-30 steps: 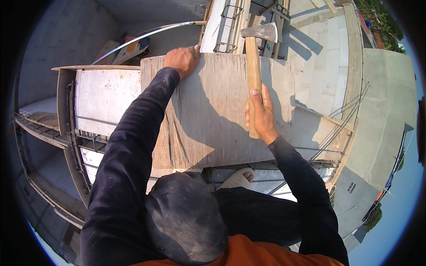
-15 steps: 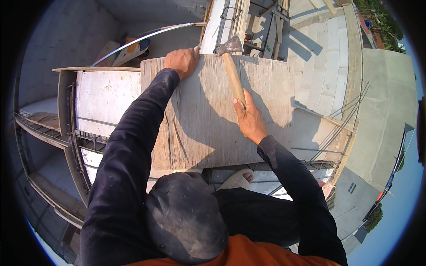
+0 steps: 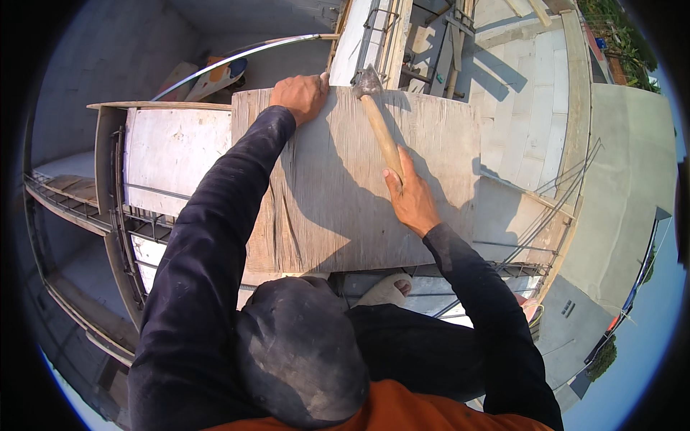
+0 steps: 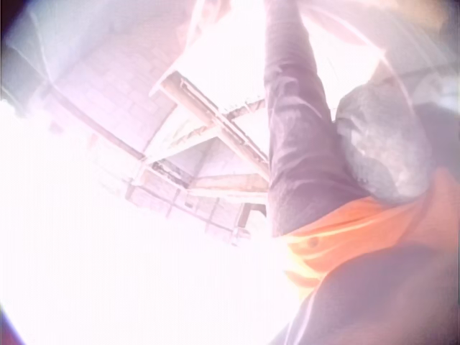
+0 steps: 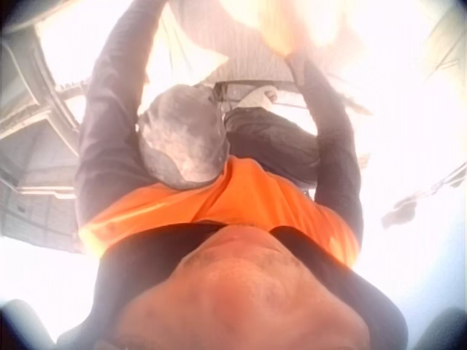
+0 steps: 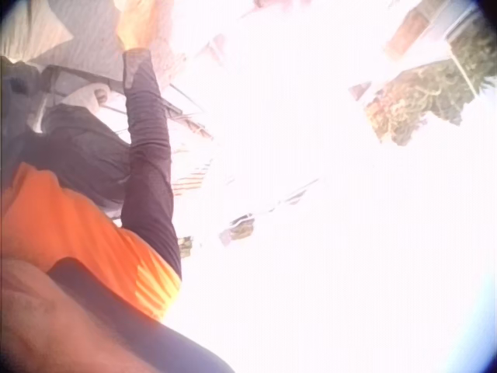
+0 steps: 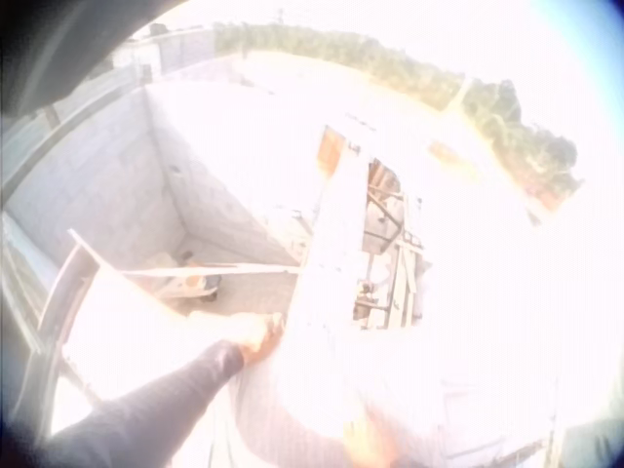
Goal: The person positions pieces of plywood against a concrete beam structure and secures them using a hatchet to hammer nails and adjusting steel reinforcement rods by hand.
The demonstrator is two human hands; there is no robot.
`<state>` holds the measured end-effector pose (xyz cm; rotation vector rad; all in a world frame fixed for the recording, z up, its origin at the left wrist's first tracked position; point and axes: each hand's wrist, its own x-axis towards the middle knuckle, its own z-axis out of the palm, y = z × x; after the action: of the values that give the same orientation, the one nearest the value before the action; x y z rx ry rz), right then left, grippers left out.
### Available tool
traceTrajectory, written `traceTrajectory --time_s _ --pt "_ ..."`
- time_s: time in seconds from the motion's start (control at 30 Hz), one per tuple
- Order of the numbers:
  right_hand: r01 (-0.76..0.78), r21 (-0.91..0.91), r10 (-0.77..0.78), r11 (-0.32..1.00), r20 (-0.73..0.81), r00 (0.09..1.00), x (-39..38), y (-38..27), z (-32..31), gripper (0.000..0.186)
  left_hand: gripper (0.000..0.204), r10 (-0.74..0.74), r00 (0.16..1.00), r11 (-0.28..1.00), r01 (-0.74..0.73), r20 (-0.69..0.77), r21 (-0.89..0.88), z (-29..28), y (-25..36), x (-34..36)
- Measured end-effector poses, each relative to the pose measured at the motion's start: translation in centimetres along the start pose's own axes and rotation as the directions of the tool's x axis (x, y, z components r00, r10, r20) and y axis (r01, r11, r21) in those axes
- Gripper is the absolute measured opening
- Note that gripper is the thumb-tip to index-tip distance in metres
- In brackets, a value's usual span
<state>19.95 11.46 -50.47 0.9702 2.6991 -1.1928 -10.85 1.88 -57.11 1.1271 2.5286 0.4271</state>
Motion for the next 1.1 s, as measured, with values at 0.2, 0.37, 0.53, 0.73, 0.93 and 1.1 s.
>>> traceTrajectory --time_s 0.2,0.37,0.53,0.73,0.93,1.1 --pt "0.072 0.064 -0.067 0.995 -0.078 0.995 1.5 -0.9 0.5 0.064 0.058 0.012 0.999 1.0 -0.013 -0.041 -0.018 0.1 -0.3 -0.2" --pt "0.01 -0.088 -0.011 0.996 -0.003 1.0 1.8 0.6 0.6 0.064 0.057 0.019 1.0 1.0 -0.018 0.008 -0.021 0.3 -0.6 -0.3" --pt "-0.144 -0.04 0.147 0.989 0.081 0.986 1.5 0.1 -4.3 0.063 0.057 -0.025 0.998 0.999 0.027 0.05 -0.037 0.6 0.2 0.3" --pt "-0.092 -0.071 0.086 0.993 -0.094 0.992 -5.4 5.3 -12.0 0.06 0.06 0.28 0.884 0.96 -0.27 -0.374 0.081 2.6 -1.1 1.6" --pt "-0.291 0.046 0.293 0.956 -0.058 0.954 -2.8 4.4 -10.6 0.058 0.064 0.067 0.989 0.998 -0.066 0.13 -0.016 0.9 5.0 1.4" --pt "-0.195 -0.02 0.19 0.981 -0.146 0.971 -1.5 4.5 -6.4 0.062 0.066 0.044 0.983 0.999 -0.045 0.176 0.005 0.3 5.5 1.3"
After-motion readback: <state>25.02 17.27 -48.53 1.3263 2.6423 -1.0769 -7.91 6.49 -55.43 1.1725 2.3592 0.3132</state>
